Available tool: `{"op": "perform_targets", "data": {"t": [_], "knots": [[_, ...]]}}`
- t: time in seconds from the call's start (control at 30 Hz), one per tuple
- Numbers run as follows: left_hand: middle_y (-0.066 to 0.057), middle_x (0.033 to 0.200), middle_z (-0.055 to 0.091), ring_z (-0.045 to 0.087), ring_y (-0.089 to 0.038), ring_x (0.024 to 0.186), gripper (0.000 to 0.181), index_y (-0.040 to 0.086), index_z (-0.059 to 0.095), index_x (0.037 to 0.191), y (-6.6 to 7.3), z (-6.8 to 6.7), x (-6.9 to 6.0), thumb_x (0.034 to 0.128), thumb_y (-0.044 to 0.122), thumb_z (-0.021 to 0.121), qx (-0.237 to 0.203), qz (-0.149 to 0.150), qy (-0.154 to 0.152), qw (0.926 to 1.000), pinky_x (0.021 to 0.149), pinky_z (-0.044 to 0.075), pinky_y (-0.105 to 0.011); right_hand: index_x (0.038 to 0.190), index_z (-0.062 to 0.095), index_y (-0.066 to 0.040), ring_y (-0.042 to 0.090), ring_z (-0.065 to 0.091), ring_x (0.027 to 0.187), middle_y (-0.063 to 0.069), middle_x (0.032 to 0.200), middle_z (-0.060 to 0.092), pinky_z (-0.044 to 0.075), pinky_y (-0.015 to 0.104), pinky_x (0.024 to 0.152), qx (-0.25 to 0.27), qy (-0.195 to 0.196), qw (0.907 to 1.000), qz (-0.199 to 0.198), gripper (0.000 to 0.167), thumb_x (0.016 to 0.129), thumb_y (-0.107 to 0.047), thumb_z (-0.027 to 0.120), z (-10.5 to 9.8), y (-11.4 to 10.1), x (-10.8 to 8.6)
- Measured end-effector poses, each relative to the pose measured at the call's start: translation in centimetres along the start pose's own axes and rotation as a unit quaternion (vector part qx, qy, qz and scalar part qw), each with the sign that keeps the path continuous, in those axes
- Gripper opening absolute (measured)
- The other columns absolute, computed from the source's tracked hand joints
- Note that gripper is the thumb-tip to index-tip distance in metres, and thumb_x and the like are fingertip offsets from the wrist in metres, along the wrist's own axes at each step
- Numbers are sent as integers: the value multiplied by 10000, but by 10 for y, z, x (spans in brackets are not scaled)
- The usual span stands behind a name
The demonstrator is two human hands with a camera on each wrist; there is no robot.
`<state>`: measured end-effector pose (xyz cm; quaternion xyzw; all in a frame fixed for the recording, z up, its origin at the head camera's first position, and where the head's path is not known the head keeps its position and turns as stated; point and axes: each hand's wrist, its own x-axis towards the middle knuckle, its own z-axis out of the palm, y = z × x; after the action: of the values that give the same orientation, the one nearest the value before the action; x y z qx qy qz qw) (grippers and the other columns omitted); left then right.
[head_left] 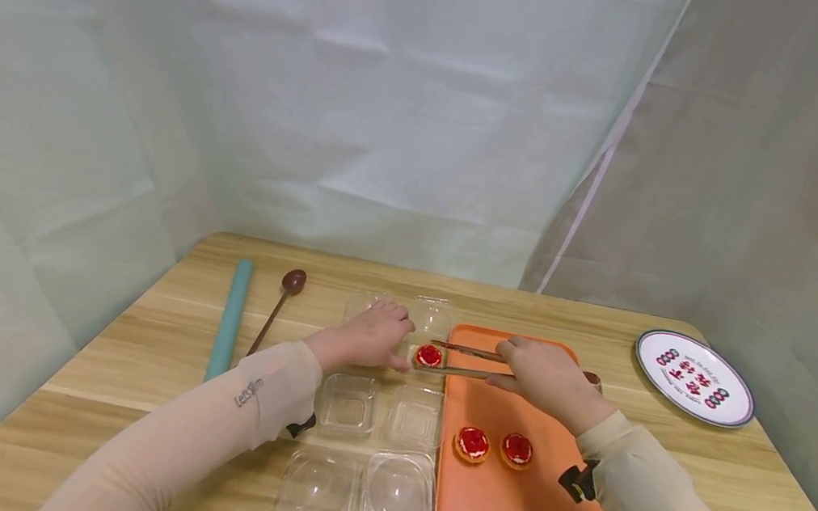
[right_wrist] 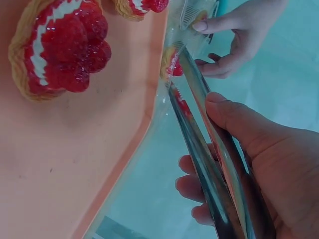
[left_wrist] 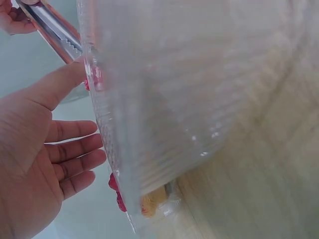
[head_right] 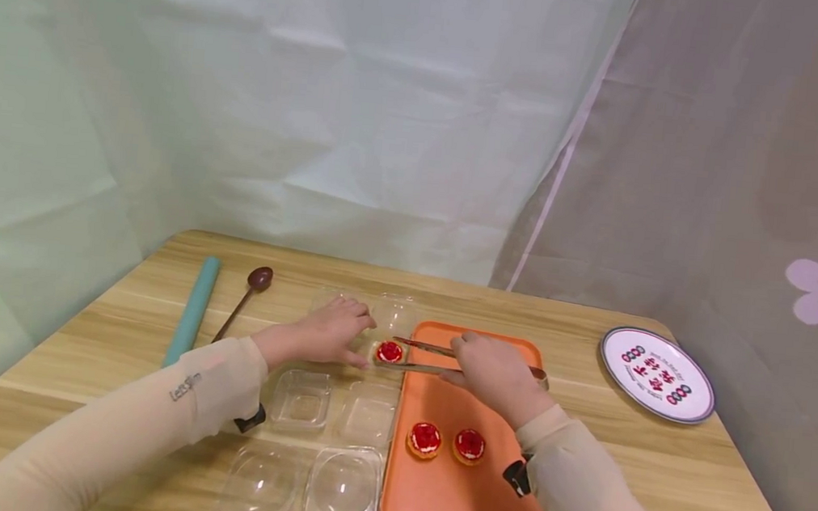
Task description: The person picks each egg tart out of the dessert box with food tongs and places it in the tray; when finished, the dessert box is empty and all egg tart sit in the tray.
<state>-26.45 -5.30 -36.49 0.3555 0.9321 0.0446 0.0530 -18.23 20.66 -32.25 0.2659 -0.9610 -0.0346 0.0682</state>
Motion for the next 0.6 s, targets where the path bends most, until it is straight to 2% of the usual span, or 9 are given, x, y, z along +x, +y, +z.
{"op": "perform_targets", "data": {"t": [0.2, 0.4, 0.6], "knots": [[-144, 1354, 525, 443, -302, 1303, 760, 28, 532, 1324, -1, 0, 1, 771, 512, 730, -70, 0, -63, 10000, 1184, 262, -459, 837, 642, -111, 82, 538, 592, -23, 747, 586, 473, 222, 501, -36, -27, 10000, -89, 269, 811, -361, 740, 0, -1, 2], [-119, 1289, 559, 477, -271, 1243, 772, 47, 535, 1333, -2, 2, 2, 766, 532, 730, -30, 86, -54, 9999, 1142, 318, -421, 823, 638, -114, 72, 515, 576, -28, 737, 571, 450, 206, 487, -57, -29, 9999, -87, 272, 812, -368, 736, 1, -2, 3], [-117, 1289, 565, 487, -267, 1235, 764, 48, 544, 1315, -2, 2, 4, 746, 511, 757, -294, -5, -81, 9995, 1130, 336, -413, 835, 638, -110, 75, 514, 581, -28, 734, 560, 446, 202, 487, -127, 39, 9998, -140, 276, 808, -365, 741, 4, -1, 2]]}}
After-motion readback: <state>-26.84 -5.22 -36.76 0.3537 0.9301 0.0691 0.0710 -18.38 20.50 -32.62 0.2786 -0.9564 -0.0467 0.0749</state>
